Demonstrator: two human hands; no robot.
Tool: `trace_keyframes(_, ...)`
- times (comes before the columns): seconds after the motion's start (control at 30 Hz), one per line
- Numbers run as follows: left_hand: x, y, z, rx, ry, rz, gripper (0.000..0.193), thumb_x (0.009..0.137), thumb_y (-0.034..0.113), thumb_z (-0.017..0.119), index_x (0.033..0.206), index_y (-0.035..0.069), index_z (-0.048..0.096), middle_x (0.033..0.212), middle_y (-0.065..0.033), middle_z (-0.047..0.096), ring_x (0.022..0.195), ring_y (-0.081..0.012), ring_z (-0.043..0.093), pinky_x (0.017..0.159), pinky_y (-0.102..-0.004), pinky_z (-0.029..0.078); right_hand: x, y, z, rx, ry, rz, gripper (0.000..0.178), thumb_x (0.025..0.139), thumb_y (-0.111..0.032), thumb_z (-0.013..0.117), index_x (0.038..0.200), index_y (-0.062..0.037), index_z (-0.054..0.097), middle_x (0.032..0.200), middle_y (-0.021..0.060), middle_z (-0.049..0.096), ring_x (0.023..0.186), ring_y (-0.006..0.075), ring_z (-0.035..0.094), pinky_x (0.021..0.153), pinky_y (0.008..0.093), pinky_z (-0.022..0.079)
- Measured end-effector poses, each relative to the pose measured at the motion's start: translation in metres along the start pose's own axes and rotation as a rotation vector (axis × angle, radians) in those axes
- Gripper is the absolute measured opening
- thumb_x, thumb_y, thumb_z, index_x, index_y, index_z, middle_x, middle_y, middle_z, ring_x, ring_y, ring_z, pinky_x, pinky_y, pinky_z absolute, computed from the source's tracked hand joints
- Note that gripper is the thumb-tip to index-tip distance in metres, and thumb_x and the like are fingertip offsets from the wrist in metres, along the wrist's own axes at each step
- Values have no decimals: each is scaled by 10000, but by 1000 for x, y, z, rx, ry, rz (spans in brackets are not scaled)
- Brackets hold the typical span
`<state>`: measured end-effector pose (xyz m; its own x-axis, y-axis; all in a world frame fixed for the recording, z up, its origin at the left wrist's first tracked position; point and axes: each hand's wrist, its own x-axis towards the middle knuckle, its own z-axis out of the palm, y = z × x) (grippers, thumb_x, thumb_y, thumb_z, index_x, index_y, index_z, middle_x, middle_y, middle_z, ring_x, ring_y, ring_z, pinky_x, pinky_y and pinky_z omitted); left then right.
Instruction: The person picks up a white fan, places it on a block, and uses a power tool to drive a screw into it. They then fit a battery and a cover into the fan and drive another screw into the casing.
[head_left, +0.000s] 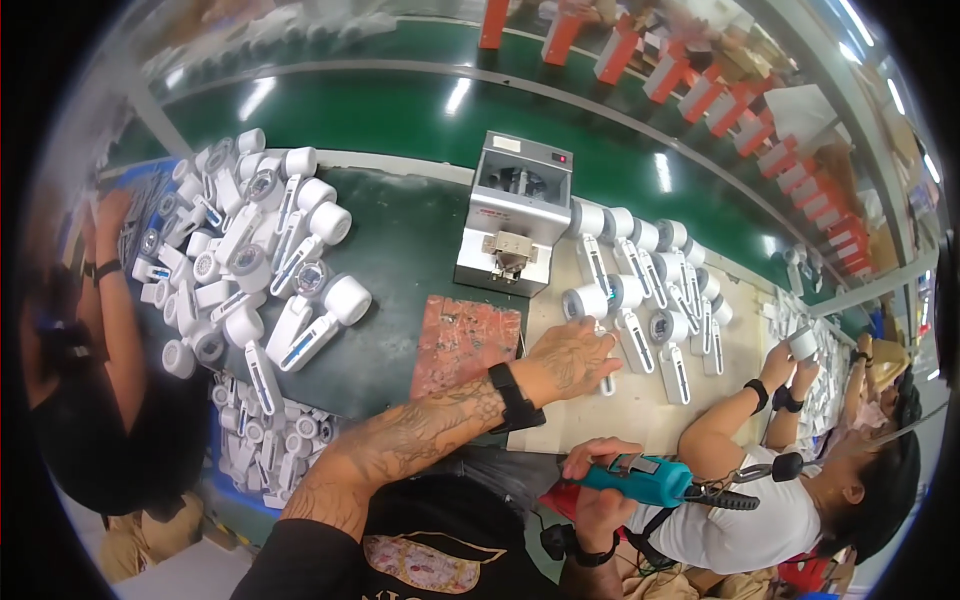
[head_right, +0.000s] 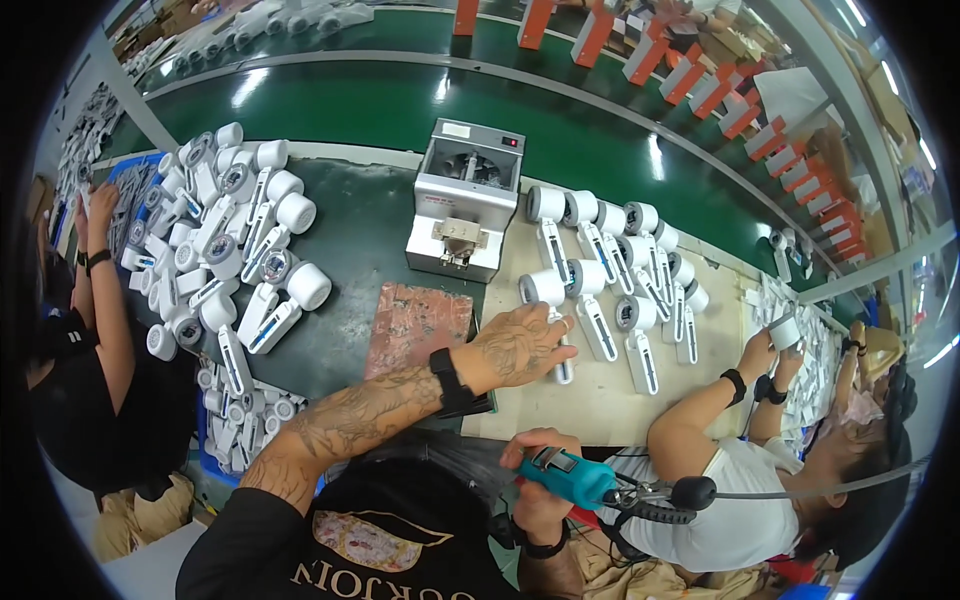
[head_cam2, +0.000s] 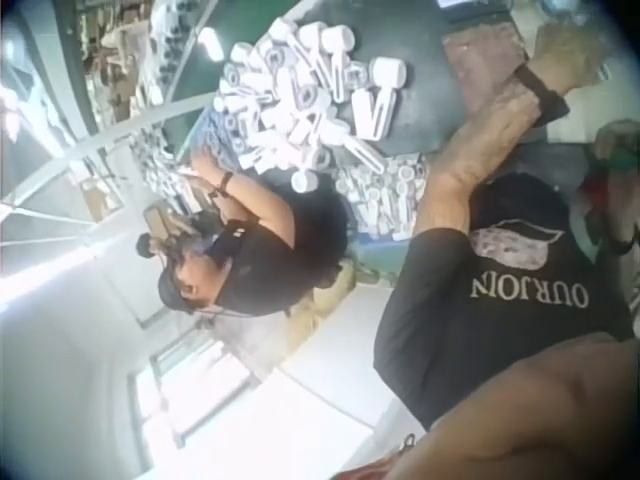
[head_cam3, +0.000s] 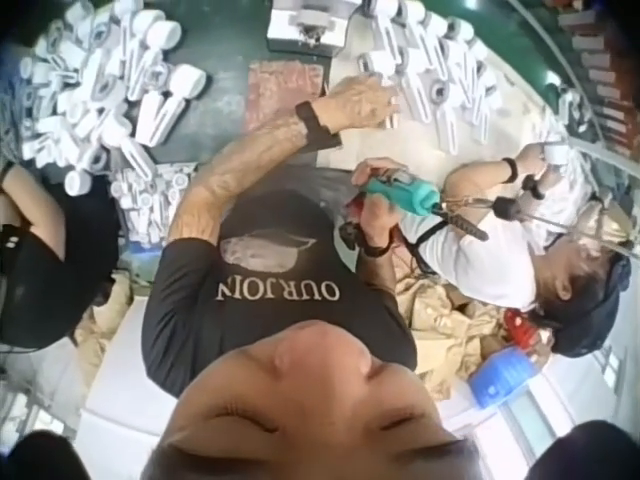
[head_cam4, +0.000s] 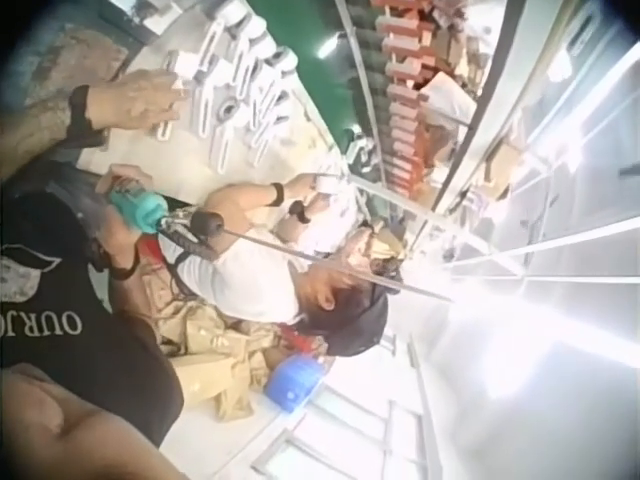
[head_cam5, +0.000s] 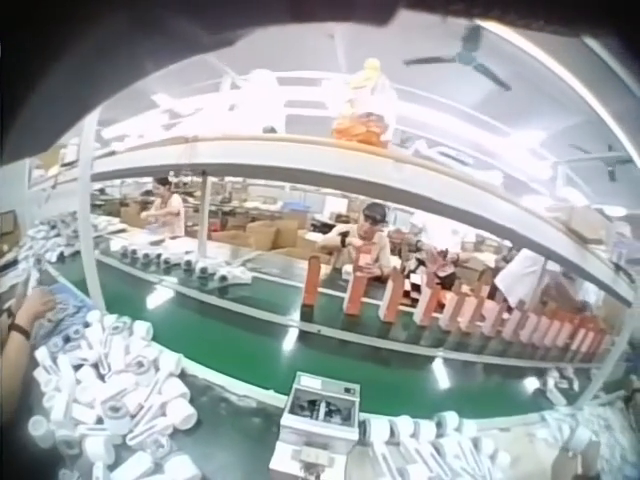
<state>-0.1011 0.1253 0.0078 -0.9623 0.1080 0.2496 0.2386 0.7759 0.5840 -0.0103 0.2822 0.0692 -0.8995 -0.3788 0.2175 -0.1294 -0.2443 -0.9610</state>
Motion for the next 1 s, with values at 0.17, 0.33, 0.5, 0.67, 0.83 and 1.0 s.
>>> trace_keyframes(0.17,-37,-2,-47,180,92,159,491,893,230,661,1332,44,548,1121,-202,585,1084,-370,587,873,-432,526,16,8,-2,22,47,10,710,842,-595,720,1096,37,521,747,82,529,661,212,548,600,329,447)
trace_keyframes(0.33,-69,-9,-98,152,-40,104,620,791,51,614,1391,16,462,1024,-153,565,1042,-335,588,848,-418,529,31,25,-3,86,-21,10,687,831,-523,768,1159,37,542,854,92,580,771,191,579,685,318,480)
trace_keyframes(0.5,-97,-29,-99,114,56,-2,571,862,125,638,1392,14,458,1168,-159,602,1120,-335,579,969,-433,475,41,23,18,120,-54,36,715,829,-543,758,1168,46,535,854,96,583,790,223,597,716,360,495)
trace_keyframes(0.67,-105,-35,-92,55,156,-78,396,912,216,653,1258,37,580,1184,-121,618,1166,-320,566,1001,-427,455,55,20,37,91,-25,8,771,854,-655,663,1184,24,507,762,74,534,694,232,569,638,353,462)
trace_keyframes(0.83,-109,-49,-82,61,186,-20,340,897,252,683,1171,57,630,1171,-111,619,1160,-305,567,984,-413,455,80,17,56,114,-34,-66,723,863,-685,626,1094,-11,504,728,64,503,632,203,524,599,330,433)
trace_keyframes(1.0,-105,-54,-89,15,234,24,333,877,267,704,1134,65,645,1134,-104,619,1117,-294,569,962,-416,455,112,24,77,200,-96,-169,615,906,-652,597,962,-55,462,680,49,465,590,174,484,572,314,414)
